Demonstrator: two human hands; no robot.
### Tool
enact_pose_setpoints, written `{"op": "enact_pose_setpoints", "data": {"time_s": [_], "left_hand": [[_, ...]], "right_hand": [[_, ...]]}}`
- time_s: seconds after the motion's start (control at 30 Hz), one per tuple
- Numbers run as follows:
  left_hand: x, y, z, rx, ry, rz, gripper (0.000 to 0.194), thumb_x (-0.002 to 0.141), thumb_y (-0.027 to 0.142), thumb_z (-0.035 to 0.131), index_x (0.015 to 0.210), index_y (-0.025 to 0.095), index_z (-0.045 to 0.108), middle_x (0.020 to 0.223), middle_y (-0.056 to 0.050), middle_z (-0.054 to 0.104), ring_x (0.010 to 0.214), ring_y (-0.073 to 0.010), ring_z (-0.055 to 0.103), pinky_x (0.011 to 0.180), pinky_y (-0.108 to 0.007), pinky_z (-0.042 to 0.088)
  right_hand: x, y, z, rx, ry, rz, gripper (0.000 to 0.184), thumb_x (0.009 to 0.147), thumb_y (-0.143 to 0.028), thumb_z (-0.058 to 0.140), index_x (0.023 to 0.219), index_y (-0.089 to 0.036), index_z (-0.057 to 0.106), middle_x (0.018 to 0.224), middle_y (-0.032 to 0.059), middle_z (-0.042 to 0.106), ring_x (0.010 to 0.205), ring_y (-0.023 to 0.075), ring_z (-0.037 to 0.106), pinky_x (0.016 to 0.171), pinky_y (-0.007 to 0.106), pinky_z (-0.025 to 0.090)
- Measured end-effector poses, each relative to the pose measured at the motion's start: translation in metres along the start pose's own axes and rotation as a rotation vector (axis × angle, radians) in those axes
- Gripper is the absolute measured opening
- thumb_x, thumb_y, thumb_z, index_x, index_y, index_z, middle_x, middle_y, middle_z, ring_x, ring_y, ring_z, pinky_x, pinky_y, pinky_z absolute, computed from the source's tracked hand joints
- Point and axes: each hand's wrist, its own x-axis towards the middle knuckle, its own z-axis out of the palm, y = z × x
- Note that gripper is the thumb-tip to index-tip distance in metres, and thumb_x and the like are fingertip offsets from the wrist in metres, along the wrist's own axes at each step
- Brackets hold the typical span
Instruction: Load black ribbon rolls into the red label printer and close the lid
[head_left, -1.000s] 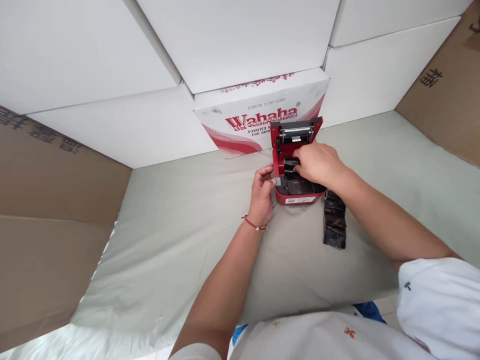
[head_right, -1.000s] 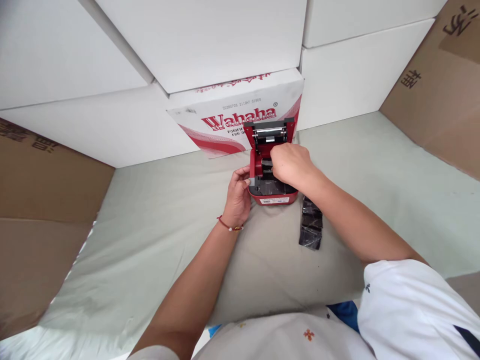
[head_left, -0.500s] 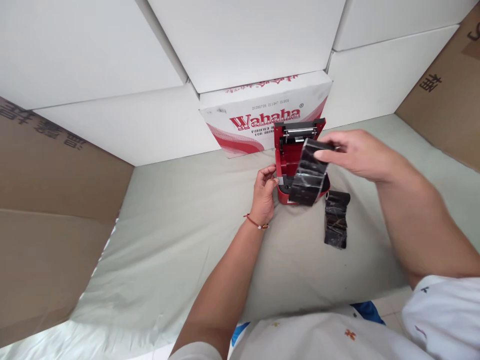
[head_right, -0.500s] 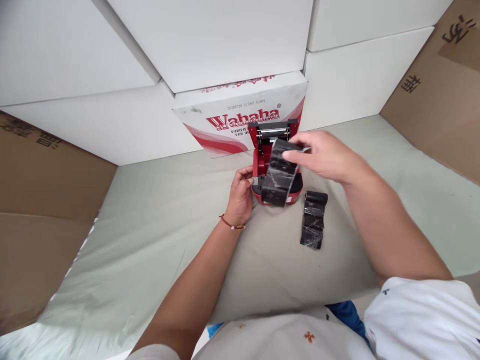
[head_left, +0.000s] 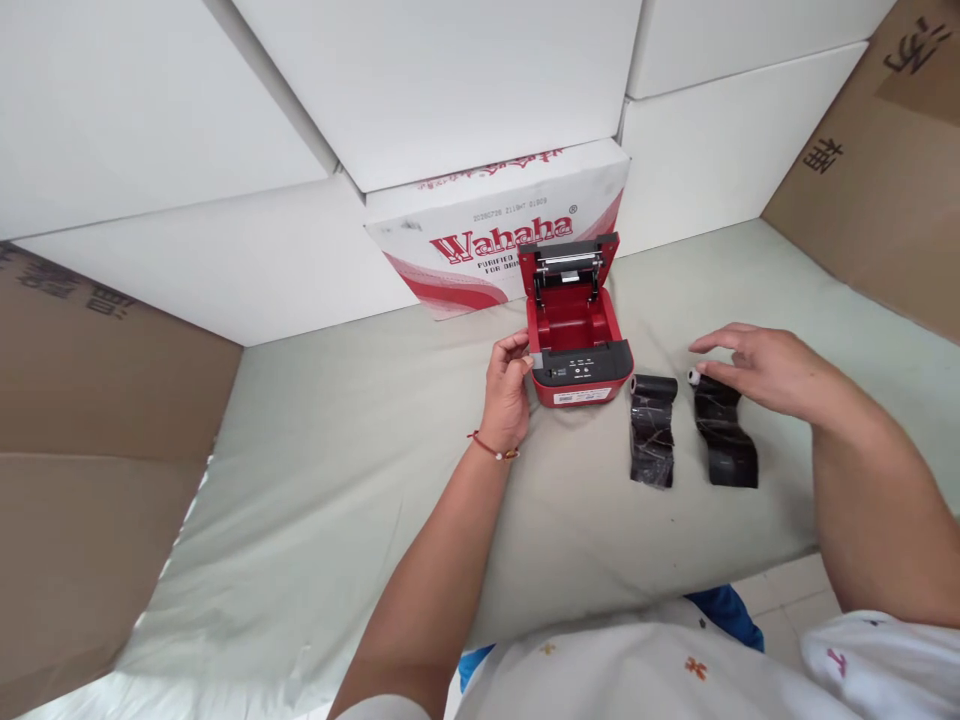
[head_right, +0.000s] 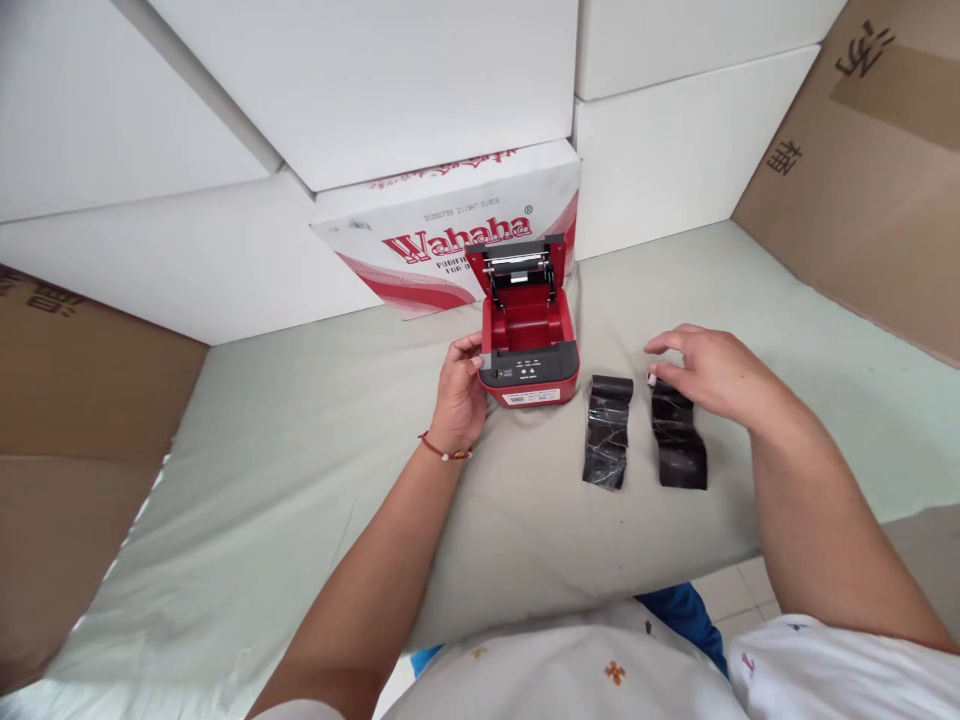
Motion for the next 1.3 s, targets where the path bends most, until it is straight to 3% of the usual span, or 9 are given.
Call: {"op": "enact_pose_setpoints", "data": {"time_s": [0.13,0.23,0.4,0.57,0.67,0.8,1.03,1.2,1.3], "left_hand": [[0.000,0.000,0.000,-0.007,0.019,0.005,0.041,0.081,0.041,0.092,0.115,0.027,0.075,0.135,-0.006,0.079,0.129,-0.0244,0.073,0.113,-0.038,0.058],[0.000,0.000,0.000,-0.020,0.016,-0.004,0.041,0.080,0.040,0.093,0.115,0.026,0.076,0.134,-0.007,0.080,0.129,-0.0241,0.073,0.113,-0.038,0.058],[-0.002,-0.003,0.000,0.013,0.013,0.005,0.039,0.087,0.042,0.089,0.119,0.026,0.074,0.138,-0.007,0.078,0.133,-0.0255,0.072,0.115,-0.040,0.058],[-0.006,-0.008,0.004,0.111,0.086,0.070,0.031,0.092,0.039,0.078,0.121,0.027,0.074,0.137,-0.006,0.076,0.130,-0.0242,0.070,0.110,-0.037,0.057],[-0.008,-0.008,0.007,0.128,0.094,0.086,0.031,0.094,0.042,0.076,0.121,0.026,0.075,0.135,-0.006,0.076,0.126,-0.0237,0.071,0.108,-0.037,0.058],[-0.010,-0.007,0.008,0.148,0.093,0.114,0.032,0.097,0.050,0.077,0.119,0.026,0.075,0.129,-0.007,0.076,0.124,-0.0244,0.070,0.108,-0.037,0.058],[-0.009,-0.007,0.011,0.123,0.088,0.090,0.036,0.099,0.056,0.079,0.117,0.025,0.074,0.123,-0.007,0.077,0.114,-0.0232,0.071,0.103,-0.036,0.059],[-0.015,-0.004,0.014,0.265,0.181,0.198,0.043,0.104,0.065,0.073,0.121,0.026,0.072,0.130,-0.008,0.071,0.125,-0.0258,0.068,0.113,-0.040,0.056],[-0.020,0.001,0.014,0.399,0.203,0.358,0.047,0.108,0.071,0.066,0.125,0.027,0.069,0.135,-0.010,0.067,0.135,-0.0289,0.065,0.121,-0.045,0.054]], "right_hand": [[-0.002,-0.032,0.027,-0.037,-0.140,-0.091,0.042,0.101,-0.044,0.062,0.131,-0.026,0.086,0.136,0.0125,0.084,0.111,0.0324,0.082,0.099,0.046,0.064],[-0.002,-0.046,0.032,-0.074,-0.217,-0.094,0.043,0.099,-0.039,0.064,0.134,-0.025,0.085,0.135,0.0138,0.082,0.111,0.0331,0.081,0.093,0.043,0.063],[-0.007,-0.063,-0.016,0.296,-0.262,-0.244,0.052,0.099,-0.068,0.075,0.131,-0.030,0.087,0.122,0.0102,0.078,0.081,0.0209,0.070,0.071,0.036,0.057],[0.012,-0.101,-0.057,0.252,0.003,-0.246,0.048,0.089,-0.075,0.085,0.117,-0.036,0.091,0.104,0.0061,0.067,0.065,0.0164,0.054,0.070,0.042,0.057],[0.032,-0.132,-0.048,0.341,0.170,-0.254,0.038,0.091,-0.062,0.086,0.118,-0.036,0.090,0.113,0.0068,0.072,0.069,0.0173,0.053,0.071,0.042,0.055],[0.056,-0.154,-0.017,0.433,0.127,-0.280,0.040,0.090,-0.053,0.084,0.121,-0.030,0.089,0.116,0.0064,0.075,0.076,0.0182,0.059,0.076,0.039,0.054],[0.062,-0.141,-0.008,0.078,-0.045,-0.265,0.034,0.093,-0.038,0.080,0.124,-0.029,0.091,0.109,0.0049,0.080,0.084,0.0219,0.071,0.084,0.037,0.056],[0.072,-0.148,-0.003,-0.177,0.118,-0.193,0.039,0.099,-0.036,0.077,0.136,-0.029,0.088,0.133,0.0117,0.080,0.104,0.0302,0.075,0.086,0.041,0.055],[0.085,-0.156,0.007,-0.255,0.100,-0.169,0.035,0.100,-0.034,0.075,0.131,-0.030,0.089,0.122,0.0107,0.085,0.107,0.0327,0.076,0.081,0.041,0.054]]}}
